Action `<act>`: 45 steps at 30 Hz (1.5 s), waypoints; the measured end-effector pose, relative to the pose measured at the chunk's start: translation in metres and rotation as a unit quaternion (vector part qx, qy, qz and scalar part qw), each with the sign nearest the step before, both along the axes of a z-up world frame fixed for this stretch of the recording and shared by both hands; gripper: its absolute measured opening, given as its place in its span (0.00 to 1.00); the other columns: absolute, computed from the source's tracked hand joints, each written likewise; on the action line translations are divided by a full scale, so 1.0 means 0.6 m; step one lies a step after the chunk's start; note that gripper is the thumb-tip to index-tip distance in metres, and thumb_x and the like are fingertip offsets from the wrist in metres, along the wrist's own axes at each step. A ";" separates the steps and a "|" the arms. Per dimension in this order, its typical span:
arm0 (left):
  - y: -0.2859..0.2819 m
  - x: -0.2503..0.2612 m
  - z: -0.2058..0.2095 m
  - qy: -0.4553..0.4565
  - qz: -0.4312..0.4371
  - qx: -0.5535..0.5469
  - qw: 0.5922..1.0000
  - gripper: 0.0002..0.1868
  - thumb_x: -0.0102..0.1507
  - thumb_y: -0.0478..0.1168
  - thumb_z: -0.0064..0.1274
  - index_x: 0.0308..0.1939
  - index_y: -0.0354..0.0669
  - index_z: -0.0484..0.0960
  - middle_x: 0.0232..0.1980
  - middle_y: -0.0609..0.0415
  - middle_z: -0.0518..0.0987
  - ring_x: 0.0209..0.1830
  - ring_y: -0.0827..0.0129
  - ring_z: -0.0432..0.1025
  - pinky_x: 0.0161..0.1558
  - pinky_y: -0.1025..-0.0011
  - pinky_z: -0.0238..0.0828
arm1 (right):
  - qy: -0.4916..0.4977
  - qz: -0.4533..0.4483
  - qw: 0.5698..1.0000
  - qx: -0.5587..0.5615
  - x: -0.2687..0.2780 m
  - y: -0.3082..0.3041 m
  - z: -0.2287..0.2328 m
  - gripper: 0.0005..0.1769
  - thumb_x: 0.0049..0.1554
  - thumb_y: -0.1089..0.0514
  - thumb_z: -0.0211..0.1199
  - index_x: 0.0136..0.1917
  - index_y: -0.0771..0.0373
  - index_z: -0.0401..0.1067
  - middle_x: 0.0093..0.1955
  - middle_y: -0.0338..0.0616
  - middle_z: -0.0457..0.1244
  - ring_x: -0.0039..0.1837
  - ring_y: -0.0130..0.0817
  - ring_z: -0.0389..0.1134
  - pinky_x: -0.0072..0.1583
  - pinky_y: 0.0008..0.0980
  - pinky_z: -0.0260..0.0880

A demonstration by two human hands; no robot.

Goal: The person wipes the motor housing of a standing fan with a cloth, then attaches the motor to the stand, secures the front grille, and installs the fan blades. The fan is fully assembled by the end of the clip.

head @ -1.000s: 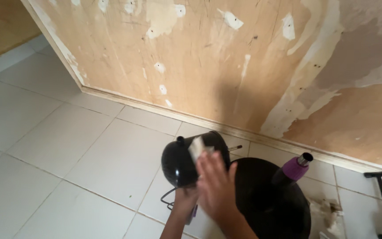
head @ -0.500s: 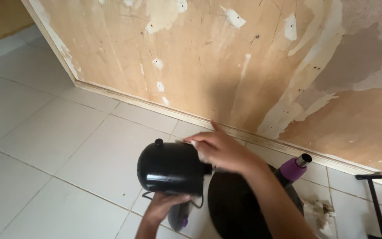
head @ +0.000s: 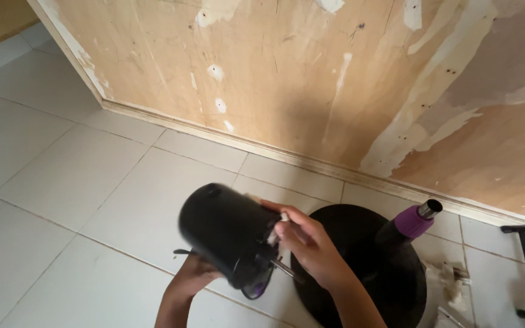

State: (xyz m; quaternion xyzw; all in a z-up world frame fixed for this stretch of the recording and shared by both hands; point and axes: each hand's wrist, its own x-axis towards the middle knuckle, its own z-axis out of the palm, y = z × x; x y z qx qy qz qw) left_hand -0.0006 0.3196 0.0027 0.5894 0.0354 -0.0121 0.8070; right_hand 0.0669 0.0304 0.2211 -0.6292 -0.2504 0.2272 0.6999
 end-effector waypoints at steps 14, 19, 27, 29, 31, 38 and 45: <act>-0.087 -0.076 0.332 0.159 0.105 -0.120 0.974 0.44 0.61 0.63 0.48 0.74 0.37 0.68 0.67 0.41 0.80 0.65 0.58 0.74 0.64 0.56 0.68 | -0.189 -0.214 0.957 0.051 -0.094 0.032 -0.123 0.21 0.66 0.63 0.55 0.71 0.67 0.68 0.78 0.57 0.61 0.75 0.39 0.65 0.71 0.33 0.65; -0.024 -0.080 0.368 0.207 0.218 -0.050 0.953 0.45 0.56 0.62 0.55 0.70 0.35 0.73 0.66 0.45 0.79 0.63 0.60 0.73 0.64 0.57 0.67 | -0.200 -0.195 0.960 -0.027 -0.188 0.119 -0.180 0.31 0.67 0.57 0.46 0.82 0.65 0.54 0.85 0.58 0.47 0.79 0.47 0.56 0.75 0.46 0.49; 0.033 -0.080 0.326 0.201 0.158 -0.033 0.966 0.49 0.51 0.61 0.57 0.73 0.43 0.69 0.69 0.45 0.77 0.65 0.58 0.71 0.63 0.56 0.65 | -0.226 -0.125 0.958 -0.125 -0.106 0.186 -0.235 0.44 0.66 0.34 0.21 0.85 0.64 0.34 0.88 0.56 0.33 0.88 0.49 0.29 0.79 0.51 0.19; 0.023 -0.082 0.316 0.174 0.149 -0.030 0.973 0.51 0.51 0.62 0.57 0.75 0.42 0.68 0.69 0.42 0.77 0.65 0.55 0.71 0.63 0.55 0.65 | -0.158 -0.119 0.980 -0.033 -0.080 0.164 -0.212 0.47 0.64 0.32 0.21 0.85 0.64 0.33 0.88 0.55 0.33 0.88 0.48 0.29 0.79 0.50 0.19; 0.010 -0.081 0.309 0.157 0.149 -0.022 0.976 0.53 0.49 0.62 0.56 0.76 0.42 0.66 0.71 0.43 0.76 0.67 0.55 0.70 0.65 0.56 0.63 | -0.122 -0.122 0.985 0.008 -0.072 0.162 -0.216 0.49 0.63 0.29 0.20 0.85 0.64 0.33 0.88 0.54 0.33 0.88 0.48 0.29 0.79 0.50 0.18; 0.004 -0.076 0.281 0.123 0.139 -0.037 0.982 0.56 0.47 0.58 0.58 0.76 0.39 0.63 0.71 0.39 0.74 0.69 0.51 0.69 0.63 0.53 0.65 | -0.149 -0.241 0.956 0.079 -0.163 0.253 -0.479 0.58 0.58 0.19 0.19 0.86 0.62 0.33 0.89 0.51 0.32 0.88 0.46 0.31 0.79 0.47 0.17; 0.000 -0.076 0.246 0.087 0.119 -0.112 0.983 0.55 0.48 0.56 0.60 0.76 0.37 0.61 0.70 0.39 0.74 0.66 0.53 0.71 0.62 0.56 0.69 | -0.167 -0.085 0.982 0.030 -0.069 0.149 -0.245 0.48 0.67 0.29 0.20 0.86 0.65 0.33 0.90 0.53 0.30 0.90 0.47 0.26 0.83 0.44 0.20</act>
